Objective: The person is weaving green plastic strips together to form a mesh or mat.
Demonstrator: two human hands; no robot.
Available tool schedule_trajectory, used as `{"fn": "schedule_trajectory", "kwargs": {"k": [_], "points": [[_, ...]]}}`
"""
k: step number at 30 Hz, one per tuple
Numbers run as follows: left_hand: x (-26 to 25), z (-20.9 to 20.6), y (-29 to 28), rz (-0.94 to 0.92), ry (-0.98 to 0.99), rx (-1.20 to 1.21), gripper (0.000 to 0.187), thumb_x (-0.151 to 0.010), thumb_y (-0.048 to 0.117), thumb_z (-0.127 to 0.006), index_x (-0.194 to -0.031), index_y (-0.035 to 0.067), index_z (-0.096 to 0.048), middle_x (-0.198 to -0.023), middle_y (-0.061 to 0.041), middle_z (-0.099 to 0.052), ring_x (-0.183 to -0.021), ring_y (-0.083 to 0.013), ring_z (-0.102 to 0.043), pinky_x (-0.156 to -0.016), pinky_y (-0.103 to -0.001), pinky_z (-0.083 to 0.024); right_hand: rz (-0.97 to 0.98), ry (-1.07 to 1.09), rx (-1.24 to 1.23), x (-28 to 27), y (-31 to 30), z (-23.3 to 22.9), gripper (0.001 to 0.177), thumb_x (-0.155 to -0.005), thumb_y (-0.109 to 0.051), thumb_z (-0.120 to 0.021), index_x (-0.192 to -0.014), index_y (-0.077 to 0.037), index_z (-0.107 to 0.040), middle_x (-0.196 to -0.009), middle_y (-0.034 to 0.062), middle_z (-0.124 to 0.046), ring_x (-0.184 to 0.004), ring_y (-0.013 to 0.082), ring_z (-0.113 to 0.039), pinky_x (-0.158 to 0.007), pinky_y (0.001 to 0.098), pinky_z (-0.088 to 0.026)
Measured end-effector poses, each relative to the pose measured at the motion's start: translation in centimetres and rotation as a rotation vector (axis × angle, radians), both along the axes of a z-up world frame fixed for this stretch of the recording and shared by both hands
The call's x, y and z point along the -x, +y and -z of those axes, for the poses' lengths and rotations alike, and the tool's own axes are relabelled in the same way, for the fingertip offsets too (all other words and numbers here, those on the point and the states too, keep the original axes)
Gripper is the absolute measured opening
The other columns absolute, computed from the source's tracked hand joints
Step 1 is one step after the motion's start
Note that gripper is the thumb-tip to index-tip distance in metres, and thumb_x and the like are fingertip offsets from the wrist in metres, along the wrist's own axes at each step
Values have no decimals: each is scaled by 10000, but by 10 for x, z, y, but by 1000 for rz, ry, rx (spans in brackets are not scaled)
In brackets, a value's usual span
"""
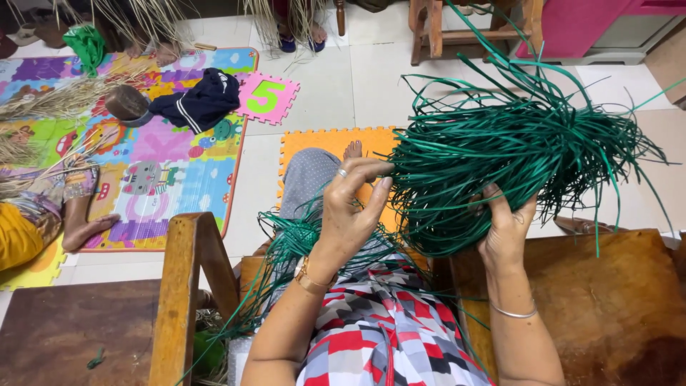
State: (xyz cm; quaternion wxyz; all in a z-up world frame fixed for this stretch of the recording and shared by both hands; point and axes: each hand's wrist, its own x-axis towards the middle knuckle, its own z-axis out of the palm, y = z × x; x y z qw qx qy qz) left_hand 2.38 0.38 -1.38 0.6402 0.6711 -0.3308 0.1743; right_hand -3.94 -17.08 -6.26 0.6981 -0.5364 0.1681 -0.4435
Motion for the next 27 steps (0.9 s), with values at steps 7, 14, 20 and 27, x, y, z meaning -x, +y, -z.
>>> {"fn": "schedule_trajectory", "kwargs": {"k": [7, 14, 20, 27], "points": [[7, -16, 0, -22, -38, -14, 134, -805, 101, -567, -926, 110, -624, -841, -53, -603, -688, -205, -595, -667, -327, -505, 24, 20, -36, -1, 1, 0, 277, -744, -43, -634, -949, -160, -489, -718, 2, -533, -564, 99, -559, -448, 211, -451], [7, -20, -2, -83, -127, -75, 155, -787, 49, -581, -922, 112, -623, -804, -41, -582, -645, -198, -609, -605, -305, -515, 33, 55, -6, 0, 2, -1, 293, -747, -48, -635, -978, -156, -492, -766, -8, -534, -645, 83, -551, -505, 215, -467], [2, -16, -4, -150, -223, -112, 134, -777, 62, -602, -896, 120, -617, -771, -9, -559, -597, -171, -611, -535, -272, -509, 24, 50, 20, 0, 4, -6, 296, -746, -41, -633, -977, -154, -487, -760, -8, -529, -644, 84, -553, -503, 209, -465], [-11, 4, -10, -222, -331, -165, 111, -743, 84, -639, -826, 139, -590, -731, 20, -541, -555, -172, -588, -490, -282, -484, 1, 37, 43, 0, 1, 2, 323, -750, -22, -625, -1007, -149, -476, -792, 8, -524, -710, 91, -555, -566, 225, -485]]}}
